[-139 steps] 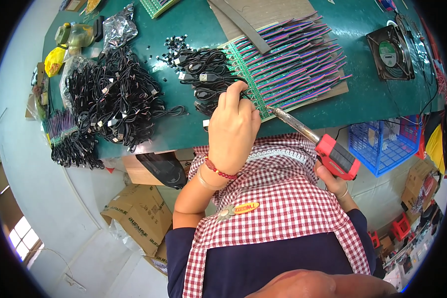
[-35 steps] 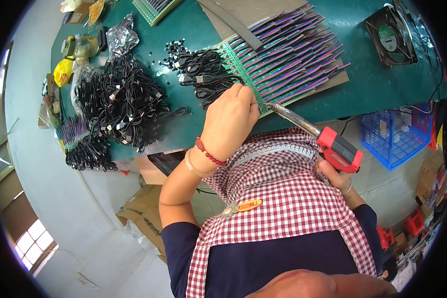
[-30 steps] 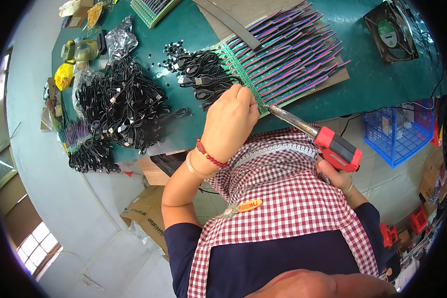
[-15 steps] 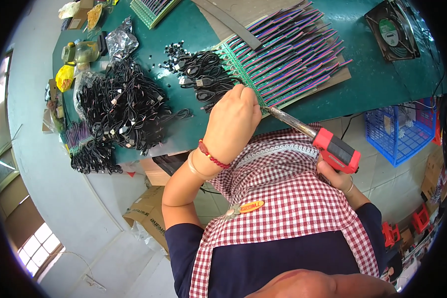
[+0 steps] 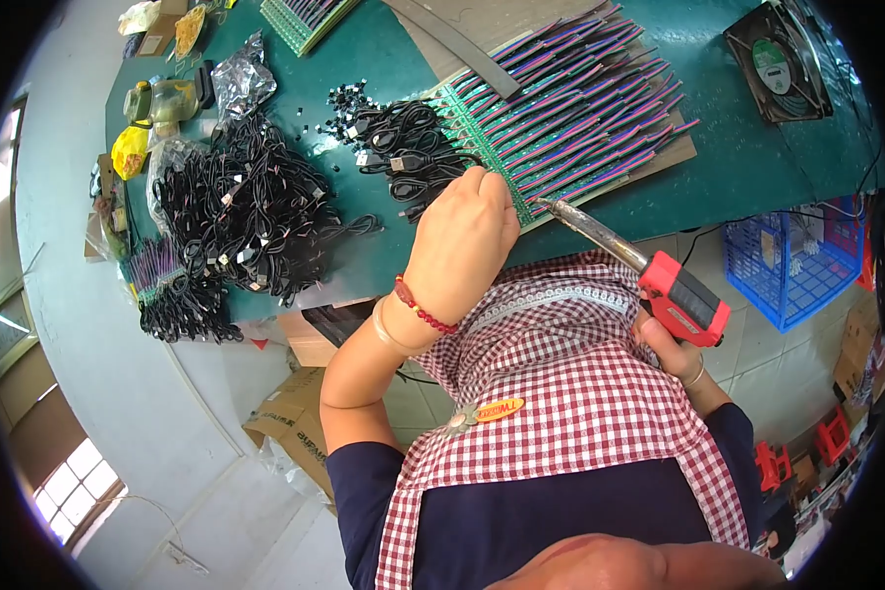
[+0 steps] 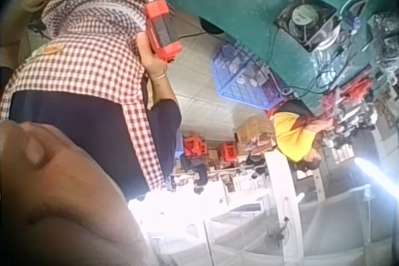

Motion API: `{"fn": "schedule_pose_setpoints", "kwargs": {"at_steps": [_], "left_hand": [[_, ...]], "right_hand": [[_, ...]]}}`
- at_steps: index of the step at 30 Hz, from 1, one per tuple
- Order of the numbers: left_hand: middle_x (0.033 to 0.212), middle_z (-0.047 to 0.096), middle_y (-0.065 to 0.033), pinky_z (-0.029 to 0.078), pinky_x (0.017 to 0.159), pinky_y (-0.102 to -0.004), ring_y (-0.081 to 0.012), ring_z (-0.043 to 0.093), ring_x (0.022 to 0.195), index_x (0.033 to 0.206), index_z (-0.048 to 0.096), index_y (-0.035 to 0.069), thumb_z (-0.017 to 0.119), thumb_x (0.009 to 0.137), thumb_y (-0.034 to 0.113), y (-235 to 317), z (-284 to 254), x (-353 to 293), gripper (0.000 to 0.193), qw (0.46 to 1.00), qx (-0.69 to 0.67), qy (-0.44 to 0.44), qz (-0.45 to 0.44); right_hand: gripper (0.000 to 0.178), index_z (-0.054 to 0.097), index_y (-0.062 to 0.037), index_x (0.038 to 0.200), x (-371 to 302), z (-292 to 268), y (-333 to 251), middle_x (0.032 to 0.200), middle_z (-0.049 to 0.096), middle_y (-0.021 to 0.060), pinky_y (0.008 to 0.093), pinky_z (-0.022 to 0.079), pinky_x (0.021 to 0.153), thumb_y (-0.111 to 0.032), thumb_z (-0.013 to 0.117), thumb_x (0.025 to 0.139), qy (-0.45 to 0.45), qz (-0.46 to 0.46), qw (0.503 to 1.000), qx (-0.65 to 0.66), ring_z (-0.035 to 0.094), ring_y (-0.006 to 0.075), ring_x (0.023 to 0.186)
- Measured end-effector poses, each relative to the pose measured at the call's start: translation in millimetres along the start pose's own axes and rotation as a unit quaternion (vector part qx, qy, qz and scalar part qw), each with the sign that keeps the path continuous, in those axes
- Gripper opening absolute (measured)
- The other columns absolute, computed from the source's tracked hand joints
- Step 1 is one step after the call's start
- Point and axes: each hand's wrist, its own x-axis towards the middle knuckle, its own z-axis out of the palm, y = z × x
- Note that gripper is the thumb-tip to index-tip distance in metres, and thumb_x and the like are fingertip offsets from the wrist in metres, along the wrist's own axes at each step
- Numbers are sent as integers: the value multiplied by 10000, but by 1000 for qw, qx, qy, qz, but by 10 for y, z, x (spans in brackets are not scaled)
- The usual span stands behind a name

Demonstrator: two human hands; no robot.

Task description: The person solders cables onto circuit boards by positioning the wire ends onto the board strips and soldering them with a soldering iron.

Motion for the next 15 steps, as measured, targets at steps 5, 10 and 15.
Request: {"fn": "schedule_pose_setpoints", "kwargs": {"at_steps": [5, 10, 15], "left_hand": [[740, 533, -138, 465, 609, -404, -336, 563, 676, 764, 520, 9, 615, 737, 18, 5, 6, -15, 99, 1000, 4, 11, 0], [759, 507, -104, 467, 658, -345, -265, 569, 777, 763, 508, 40, 615, 745, 56, 92, -3, -77, 110, 996, 88, 6, -16], [921, 567, -93, 445, 758, -390, -288, 543, 876, 854, 597, 53, 672, 719, 63, 49, -277, -256, 154, 992, 60, 106, 4]], "right_hand": [[389, 442, 28, 1216, 49, -14, 49, 681, 510, 66, 295, 421, 569, -129, 562, 882, -18, -58, 998, 3, 484, 142, 589], [369, 420, 36, 1140, 205, 110, -154, 613, 432, 44, 292, 389, 510, -210, 545, 895, 39, -99, 992, 62, 413, 129, 528], [358, 431, 43, 1148, 310, 138, -239, 615, 449, 44, 280, 398, 504, -169, 551, 885, 42, -132, 985, 107, 429, 124, 528]]}}
